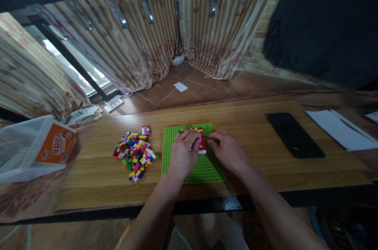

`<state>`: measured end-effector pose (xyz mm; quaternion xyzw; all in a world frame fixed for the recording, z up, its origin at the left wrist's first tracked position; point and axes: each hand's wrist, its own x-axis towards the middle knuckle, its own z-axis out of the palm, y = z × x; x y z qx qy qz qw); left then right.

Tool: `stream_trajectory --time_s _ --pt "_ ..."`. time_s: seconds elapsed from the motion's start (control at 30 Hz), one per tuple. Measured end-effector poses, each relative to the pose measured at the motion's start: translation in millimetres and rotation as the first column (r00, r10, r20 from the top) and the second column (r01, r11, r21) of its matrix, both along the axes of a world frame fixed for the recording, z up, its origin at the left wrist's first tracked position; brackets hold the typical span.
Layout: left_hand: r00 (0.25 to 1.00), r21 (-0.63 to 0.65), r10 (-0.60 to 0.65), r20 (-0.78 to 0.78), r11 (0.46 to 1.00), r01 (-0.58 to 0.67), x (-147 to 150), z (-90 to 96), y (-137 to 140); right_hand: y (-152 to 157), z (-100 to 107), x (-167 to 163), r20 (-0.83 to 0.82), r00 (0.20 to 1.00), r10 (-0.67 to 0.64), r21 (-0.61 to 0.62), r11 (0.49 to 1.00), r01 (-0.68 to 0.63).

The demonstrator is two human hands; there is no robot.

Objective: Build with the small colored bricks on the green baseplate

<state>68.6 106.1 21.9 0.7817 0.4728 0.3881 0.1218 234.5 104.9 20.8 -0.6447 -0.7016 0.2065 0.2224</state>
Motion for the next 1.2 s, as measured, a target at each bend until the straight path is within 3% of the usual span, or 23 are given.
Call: stream_trajectory --time_s 0.27,0.43,0.57,0.9,1.2 --pt "1.000 -0.022 0.007 0.024 1.000 -0.006 -0.7 2.0 -2.9 1.0 -1.0 0.9 -0.139 0.987 -0.078 0.027 0.996 0.083" --pt "1.000 -0.009 0.019 0.005 1.000 -0.019 0.7 2.0 -3.6 1.8 2.9 -7.4 -0.413 0.897 -0.160 -0.030 0.986 0.162" --pt "0.999 0.007 0.048 -0.009 0.999 -0.048 3.3 0.9 -4.3 3.4 -1.6 -19.1 -0.527 0.833 -0.170 -0.080 0.985 0.150" --pt "0.998 -0.046 0.069 -0.002 0.997 -0.069 4.2 -1.1 -4.7 5.2 -3.6 -24.9 -0.500 0.847 -0.182 -0.104 0.983 0.150" --pt "0.999 -0.058 0.052 0.006 0.997 -0.052 4.1 -0.7 -5.7 8.3 -6.0 -25.3 -0.557 0.810 -0.183 -0.121 0.983 0.138"
